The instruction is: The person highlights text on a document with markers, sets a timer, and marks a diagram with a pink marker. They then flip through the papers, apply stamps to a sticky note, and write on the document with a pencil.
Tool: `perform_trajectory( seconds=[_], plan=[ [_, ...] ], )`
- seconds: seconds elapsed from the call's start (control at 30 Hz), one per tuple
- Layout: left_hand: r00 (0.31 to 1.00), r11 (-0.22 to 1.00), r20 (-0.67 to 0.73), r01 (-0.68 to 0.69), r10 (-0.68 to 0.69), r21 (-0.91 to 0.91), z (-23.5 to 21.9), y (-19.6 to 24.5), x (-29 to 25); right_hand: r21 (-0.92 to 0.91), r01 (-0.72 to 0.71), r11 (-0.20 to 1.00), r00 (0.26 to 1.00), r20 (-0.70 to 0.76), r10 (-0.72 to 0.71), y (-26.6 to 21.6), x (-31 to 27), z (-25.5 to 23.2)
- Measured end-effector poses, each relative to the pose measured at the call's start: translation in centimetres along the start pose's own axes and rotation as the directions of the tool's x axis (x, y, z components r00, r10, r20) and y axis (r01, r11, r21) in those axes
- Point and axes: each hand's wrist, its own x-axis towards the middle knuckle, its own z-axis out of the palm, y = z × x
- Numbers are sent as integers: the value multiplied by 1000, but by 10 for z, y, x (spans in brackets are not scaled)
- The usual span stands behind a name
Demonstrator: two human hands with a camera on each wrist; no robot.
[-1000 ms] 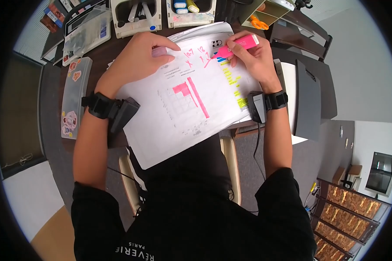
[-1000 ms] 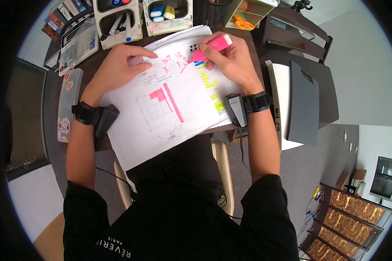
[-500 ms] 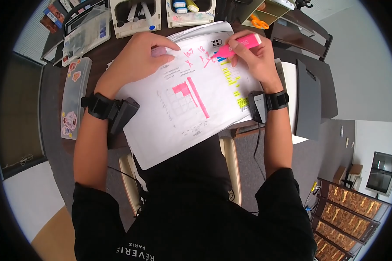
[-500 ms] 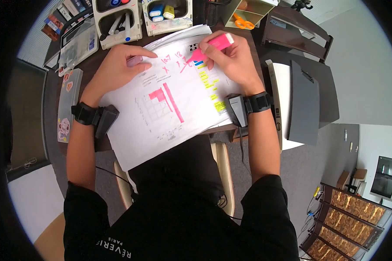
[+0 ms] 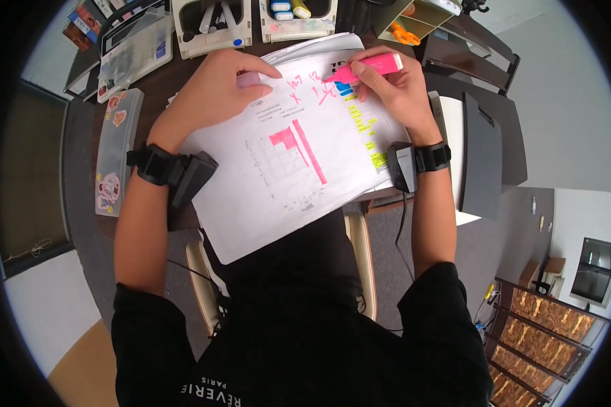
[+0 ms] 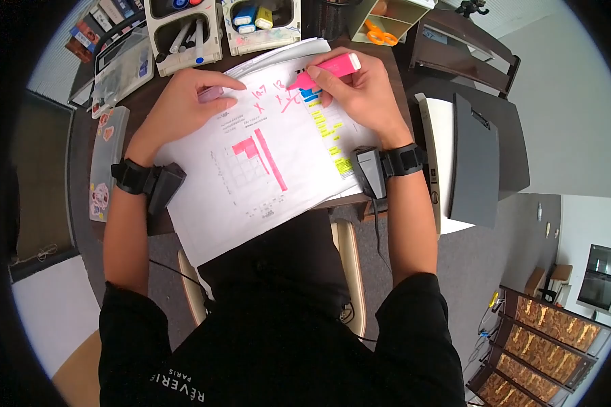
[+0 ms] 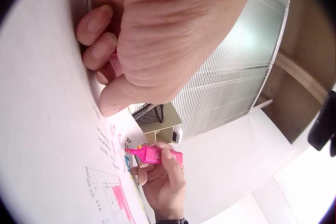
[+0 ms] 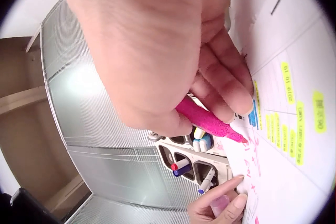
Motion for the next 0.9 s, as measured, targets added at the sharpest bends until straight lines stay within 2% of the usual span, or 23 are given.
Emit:
perform_trajectory(
  seconds=[0.03,0.1,0.23,0.3,0.33,0.4,0.53,0.6,0.73,0.8,0.9],
  plan=[
    [1000,1000,0,-4,4,3,-1,1,0,-1,5,1000,1000,-3,-5,-1,1,0],
    [991,992,44,123,-123,0,-2,3,1,-12,-9,1000,1000,-11,9,-3,0,2],
    [997,997,31,70,-70,-17,0,-2,-1,21,-7,1000,1000,-24,7,-1,-1,1],
    [998,998,-41,-55,55,18,2,-3,-1,49,-8,999,1000,24,7,-1,-3,-3],
    [997,998,-41,-57,58,18,2,-2,0,47,-7,999,1000,23,5,-2,-4,-3],
    [995,995,36,97,-97,0,-1,1,1,79,-15,997,999,44,11,-3,-4,-3],
    [992,993,32,120,-119,-25,-1,2,2,41,-21,999,999,50,19,-4,-4,-3],
    [998,998,32,47,-49,50,-3,4,1,20,-26,999,999,34,25,-5,-5,-1],
    [1000,1000,-3,-8,8,27,0,-2,0,36,-28,999,999,40,26,-4,-5,-2],
    [991,991,34,128,-127,-29,0,1,1,14,-39,999,998,44,39,-5,-5,-2],
    [994,993,38,109,-107,-50,0,0,0,-1,-43,999,998,48,43,-6,-5,-1]
  ],
)
